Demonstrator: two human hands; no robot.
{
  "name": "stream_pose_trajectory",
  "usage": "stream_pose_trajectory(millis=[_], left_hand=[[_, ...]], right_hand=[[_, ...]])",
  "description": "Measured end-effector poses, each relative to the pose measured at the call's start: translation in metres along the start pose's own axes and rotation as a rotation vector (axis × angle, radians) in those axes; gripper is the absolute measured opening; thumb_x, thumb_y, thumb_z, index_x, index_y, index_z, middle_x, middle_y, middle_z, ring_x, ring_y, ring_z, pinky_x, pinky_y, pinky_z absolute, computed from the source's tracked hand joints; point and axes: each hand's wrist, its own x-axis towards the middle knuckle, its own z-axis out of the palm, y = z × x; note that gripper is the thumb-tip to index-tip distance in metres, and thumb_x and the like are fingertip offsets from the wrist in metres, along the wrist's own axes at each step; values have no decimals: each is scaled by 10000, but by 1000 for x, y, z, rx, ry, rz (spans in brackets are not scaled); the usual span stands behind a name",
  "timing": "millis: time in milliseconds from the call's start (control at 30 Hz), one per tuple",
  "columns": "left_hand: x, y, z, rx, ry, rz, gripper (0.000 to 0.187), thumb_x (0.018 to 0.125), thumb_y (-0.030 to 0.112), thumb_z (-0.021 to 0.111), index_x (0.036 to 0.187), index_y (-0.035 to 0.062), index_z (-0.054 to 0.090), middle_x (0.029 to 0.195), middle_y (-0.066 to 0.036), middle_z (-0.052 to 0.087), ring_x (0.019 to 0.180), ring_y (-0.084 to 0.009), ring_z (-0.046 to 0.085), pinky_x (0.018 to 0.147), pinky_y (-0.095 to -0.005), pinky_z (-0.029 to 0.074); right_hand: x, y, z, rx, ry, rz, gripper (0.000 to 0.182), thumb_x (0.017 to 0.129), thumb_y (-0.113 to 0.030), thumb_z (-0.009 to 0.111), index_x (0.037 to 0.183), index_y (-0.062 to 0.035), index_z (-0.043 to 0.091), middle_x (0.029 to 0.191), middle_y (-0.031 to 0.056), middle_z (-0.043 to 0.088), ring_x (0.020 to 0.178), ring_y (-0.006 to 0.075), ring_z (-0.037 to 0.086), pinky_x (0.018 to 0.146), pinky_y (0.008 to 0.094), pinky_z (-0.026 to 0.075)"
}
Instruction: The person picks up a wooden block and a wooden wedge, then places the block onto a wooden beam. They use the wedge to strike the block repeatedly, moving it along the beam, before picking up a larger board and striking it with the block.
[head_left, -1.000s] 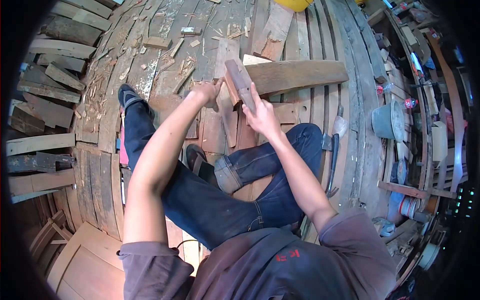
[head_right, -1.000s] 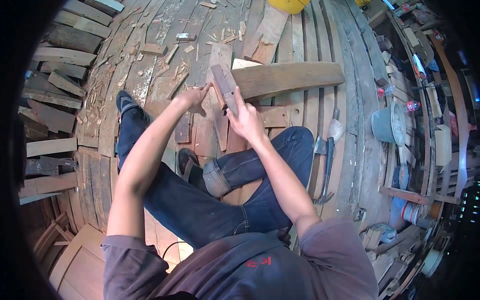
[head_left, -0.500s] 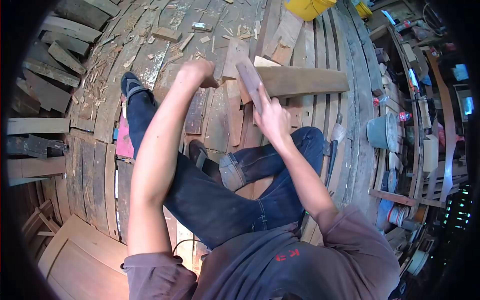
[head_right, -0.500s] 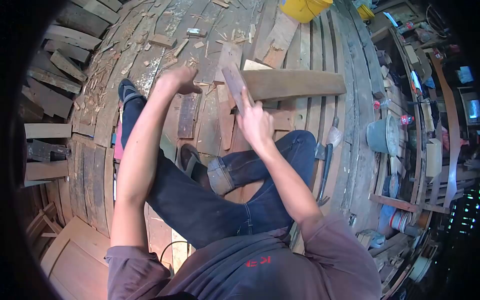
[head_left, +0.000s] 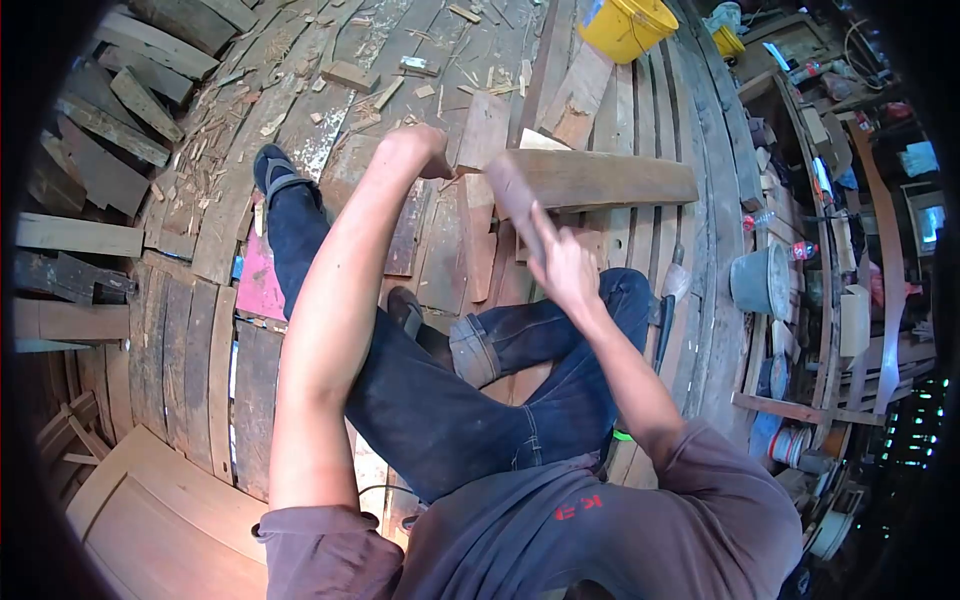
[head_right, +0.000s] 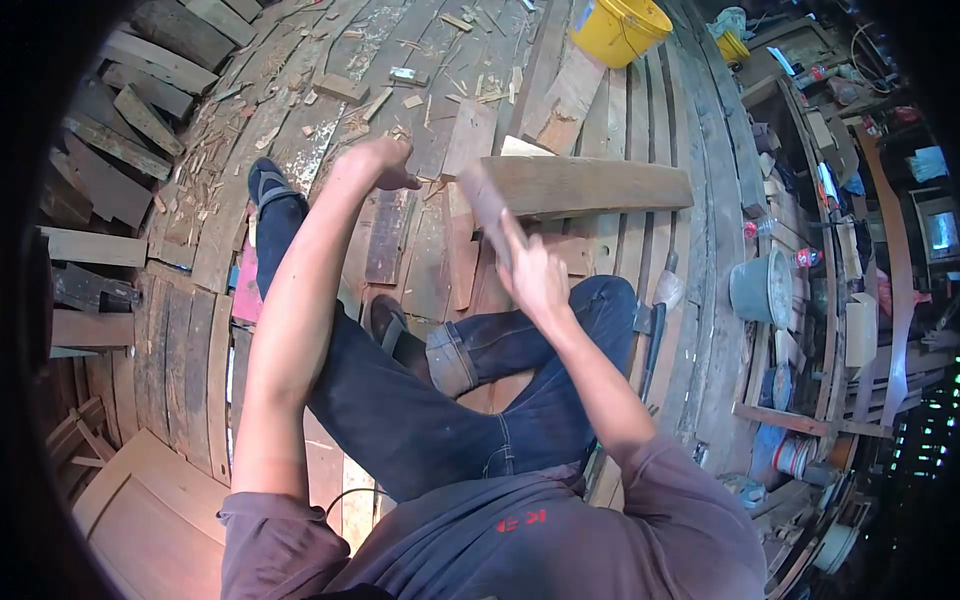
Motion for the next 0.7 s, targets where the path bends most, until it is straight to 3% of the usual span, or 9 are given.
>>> stream_pose_trajectory(millis=[33,133,267,600,700], left_hand=[[-3,-3,-5,-8,-14,-6,660,846,519,697,1218,-22,623,1209,-221,655,1129,-362,628,942,-434,518],[-1,-11,-1,6,17,12,657,855,517,690,1220,-25,624,1198,-222,660,1121,-362,633,938,-435,516],[-4,-7,1,21,12,3,657,863,516,684,1242,-16,618,1198,-220,661,1125,-358,632,936,-435,517],[6,1,4,26,-26,-8,739,881,527,660,1417,47,487,1397,-178,546,1287,-336,527,1056,-429,449],[7,3,4,27,-35,-4,750,882,535,657,1431,57,474,1407,-174,539,1299,-331,518,1065,-428,443]], right_hand=[[-12,8,4,-50,-130,-90,880,788,-251,746,1547,-268,301,950,265,639,766,434,681,690,509,561],[-30,35,16,25,-157,-108,871,792,-275,740,1545,-299,303,961,272,645,787,429,684,694,503,562],[-34,38,15,136,-10,-197,865,790,-273,735,1542,-307,308,971,255,653,793,424,682,693,495,563],[-58,34,39,81,-123,-80,873,767,-225,746,1530,-319,333,940,202,652,788,400,678,659,458,570],[-66,30,45,166,-2,-58,890,763,-327,787,1525,-197,345,926,212,652,795,417,674,659,463,565]])
